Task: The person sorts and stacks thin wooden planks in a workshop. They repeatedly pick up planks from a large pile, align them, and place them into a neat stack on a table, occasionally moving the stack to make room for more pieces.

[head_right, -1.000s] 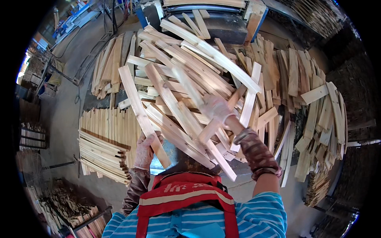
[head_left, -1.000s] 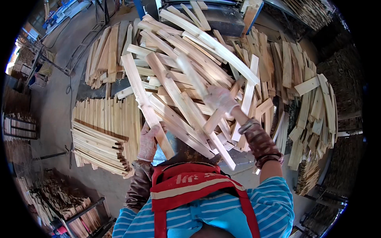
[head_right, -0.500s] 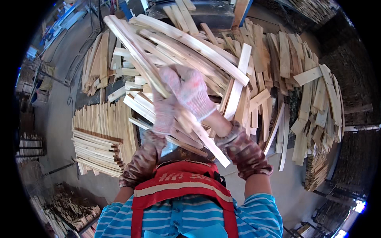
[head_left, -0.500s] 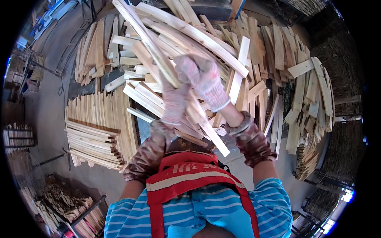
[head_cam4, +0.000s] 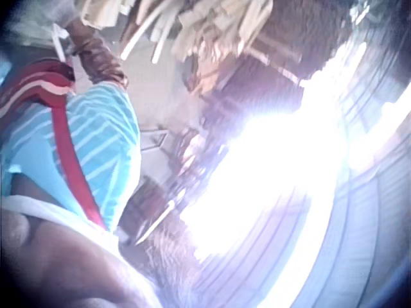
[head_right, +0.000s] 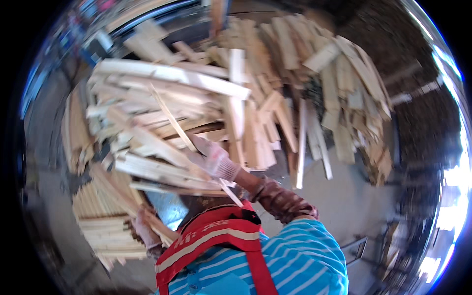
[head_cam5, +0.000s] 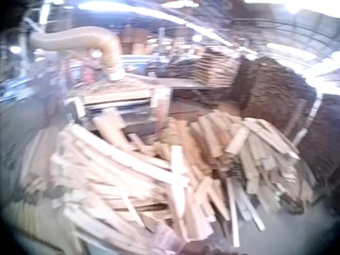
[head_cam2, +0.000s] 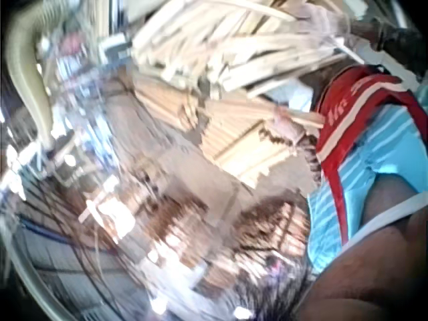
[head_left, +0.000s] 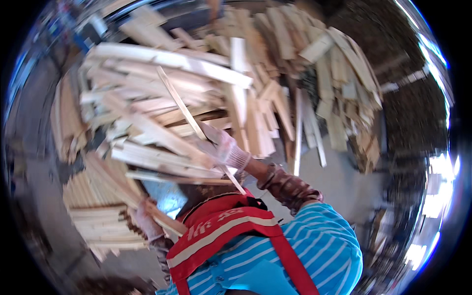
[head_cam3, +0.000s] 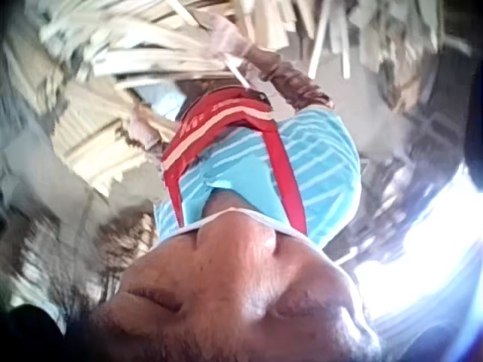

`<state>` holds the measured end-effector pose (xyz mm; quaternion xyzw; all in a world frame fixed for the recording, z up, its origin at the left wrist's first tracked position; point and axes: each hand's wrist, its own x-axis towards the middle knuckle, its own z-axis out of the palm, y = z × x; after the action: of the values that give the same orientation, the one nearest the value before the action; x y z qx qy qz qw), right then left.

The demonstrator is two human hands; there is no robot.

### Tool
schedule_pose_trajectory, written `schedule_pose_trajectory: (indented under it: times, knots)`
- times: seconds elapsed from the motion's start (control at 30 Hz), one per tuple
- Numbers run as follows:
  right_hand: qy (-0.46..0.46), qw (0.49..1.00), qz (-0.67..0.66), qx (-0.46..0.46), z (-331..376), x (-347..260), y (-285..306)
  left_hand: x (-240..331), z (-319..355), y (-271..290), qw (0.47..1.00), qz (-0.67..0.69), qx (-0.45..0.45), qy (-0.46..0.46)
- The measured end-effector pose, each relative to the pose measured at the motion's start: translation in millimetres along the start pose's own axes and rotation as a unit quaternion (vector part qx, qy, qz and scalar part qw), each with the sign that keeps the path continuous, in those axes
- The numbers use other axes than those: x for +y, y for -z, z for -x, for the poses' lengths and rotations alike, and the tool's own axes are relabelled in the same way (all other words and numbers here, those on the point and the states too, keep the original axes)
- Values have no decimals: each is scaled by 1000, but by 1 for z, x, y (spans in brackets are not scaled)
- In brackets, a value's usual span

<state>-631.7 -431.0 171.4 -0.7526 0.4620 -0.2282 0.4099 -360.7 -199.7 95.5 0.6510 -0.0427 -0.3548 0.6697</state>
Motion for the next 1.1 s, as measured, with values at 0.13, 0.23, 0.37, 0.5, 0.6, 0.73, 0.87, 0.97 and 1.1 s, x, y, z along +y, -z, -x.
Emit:
schedule_pose_trajectory:
  times: [0.13, 0.23, 0.37, 0.5, 0.6, 0.73, 0.87, 0.97, 1.1]
  knots:
    - [-48, 911, -355, 206, 0, 22, 50, 11, -10, -19, 998, 38, -35, -46]
    - [-70, 888, -289, 351, 23, 97, 92, 18, -21, -33, 998, 7, -51, -39]
    - [-325, 872, 125, 344, 76, 201, 154, 14, -22, -48, 997, -18, -44, -59]
    - [-424, 825, 259, 267, 125, 311, 177, 17, -20, -57, 999, -40, -11, -36]
    - [-509, 813, 258, 117, 132, 339, 170, 25, -5, -72, 998, -26, 36, -55]
    - [-381, 870, 273, 151, 102, 308, 170, 29, 15, -82, 993, -60, 65, -78]
    - [-178, 953, 54, 240, 67, 259, 127, 29, 35, -94, 991, -54, 74, -95]
    - [-93, 963, 203, 153, 46, 191, 95, 25, 34, -86, 987, -69, 91, -110]
    - [-121, 922, 358, 81, 31, 162, 51, 18, 27, -74, 989, -39, 73, -127]
